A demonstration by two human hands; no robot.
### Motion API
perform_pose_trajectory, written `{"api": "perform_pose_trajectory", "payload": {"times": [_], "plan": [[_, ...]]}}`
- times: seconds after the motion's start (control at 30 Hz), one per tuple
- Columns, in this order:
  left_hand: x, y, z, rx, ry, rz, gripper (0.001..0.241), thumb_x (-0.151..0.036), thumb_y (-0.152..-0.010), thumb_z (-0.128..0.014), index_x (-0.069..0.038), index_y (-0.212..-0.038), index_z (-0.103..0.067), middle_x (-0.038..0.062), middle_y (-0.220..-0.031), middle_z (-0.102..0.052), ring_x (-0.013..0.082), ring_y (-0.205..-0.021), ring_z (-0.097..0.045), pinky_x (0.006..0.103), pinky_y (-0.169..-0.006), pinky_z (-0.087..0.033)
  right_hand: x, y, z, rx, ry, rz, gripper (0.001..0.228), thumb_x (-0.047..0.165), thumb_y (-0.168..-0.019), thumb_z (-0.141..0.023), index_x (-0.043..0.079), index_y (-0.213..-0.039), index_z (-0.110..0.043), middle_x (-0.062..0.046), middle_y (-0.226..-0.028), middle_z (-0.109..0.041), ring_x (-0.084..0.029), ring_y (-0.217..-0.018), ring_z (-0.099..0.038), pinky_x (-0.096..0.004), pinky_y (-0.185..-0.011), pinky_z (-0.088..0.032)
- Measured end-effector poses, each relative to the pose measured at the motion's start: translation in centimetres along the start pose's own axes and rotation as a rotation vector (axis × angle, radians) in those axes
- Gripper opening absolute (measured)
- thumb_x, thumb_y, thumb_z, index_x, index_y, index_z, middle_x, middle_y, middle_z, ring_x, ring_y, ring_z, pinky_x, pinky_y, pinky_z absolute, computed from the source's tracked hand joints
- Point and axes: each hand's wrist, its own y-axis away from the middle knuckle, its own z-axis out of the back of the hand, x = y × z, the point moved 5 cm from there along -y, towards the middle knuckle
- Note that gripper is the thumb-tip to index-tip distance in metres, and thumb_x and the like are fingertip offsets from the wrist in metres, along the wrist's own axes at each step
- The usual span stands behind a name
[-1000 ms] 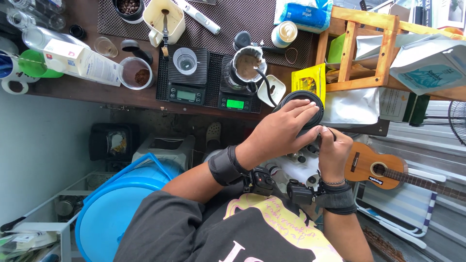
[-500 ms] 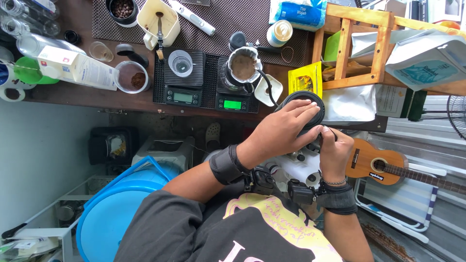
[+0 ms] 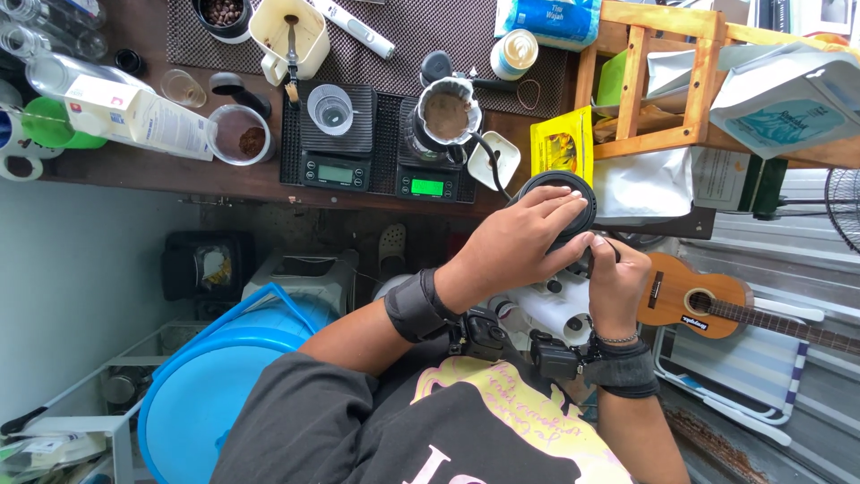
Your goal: The person prepares coffee by operating a coffee machine, pouring hot water from a kettle into a filter, and grinding coffee beans. They handle a small container and a wooden tool while moving between the coffee station and a counter with a grinder.
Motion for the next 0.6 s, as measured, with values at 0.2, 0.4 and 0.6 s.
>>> {"api": "perform_pose_trajectory", "payload": {"times": [0.2,0.4,0.6], "plan": [[-0.1,0.2,0.4,-0.019,-0.029,0.001,0.042,-0.032,-0.099,-0.066,0.002,-0.124,-0.067,0.019,-0.119,-0.072,0.0305,-0.124,-0.066,0.0384,-0.099,-0.058,0.1,0.1,-0.3,0.018,-0.004,-0.021,0.046,0.029,-0.102,-0.058,-0.002,-0.069,-0.050,0.005,-0.063,-0.043,-0.006,-0.061,-0.036,-0.028,-0.054,-0.028],[-0.1,0.1,1.0,-0.040,-0.036,0.023,0.042,-0.031,-0.099,-0.067,0.003,-0.123,-0.066,0.019,-0.119,-0.072,0.0309,-0.124,-0.065,0.0379,-0.098,-0.057,0.3,-0.3,-1.0,0.019,-0.028,-0.007,0.045,0.028,-0.102,-0.058,-0.002,-0.069,-0.051,0.005,-0.063,-0.045,-0.005,-0.061,-0.037,-0.027,-0.055,-0.029],[0.2,-0.1,1.1,-0.045,-0.044,0.001,0.043,-0.031,-0.098,-0.067,0.004,-0.123,-0.066,0.018,-0.118,-0.072,0.0317,-0.125,-0.064,0.0385,-0.100,-0.057,0.3,-0.8,-1.3,0.036,-0.052,0.006,0.044,0.027,-0.102,-0.057,-0.001,-0.069,-0.052,0.005,-0.064,-0.044,-0.005,-0.061,-0.036,-0.027,-0.054,-0.028]]}}
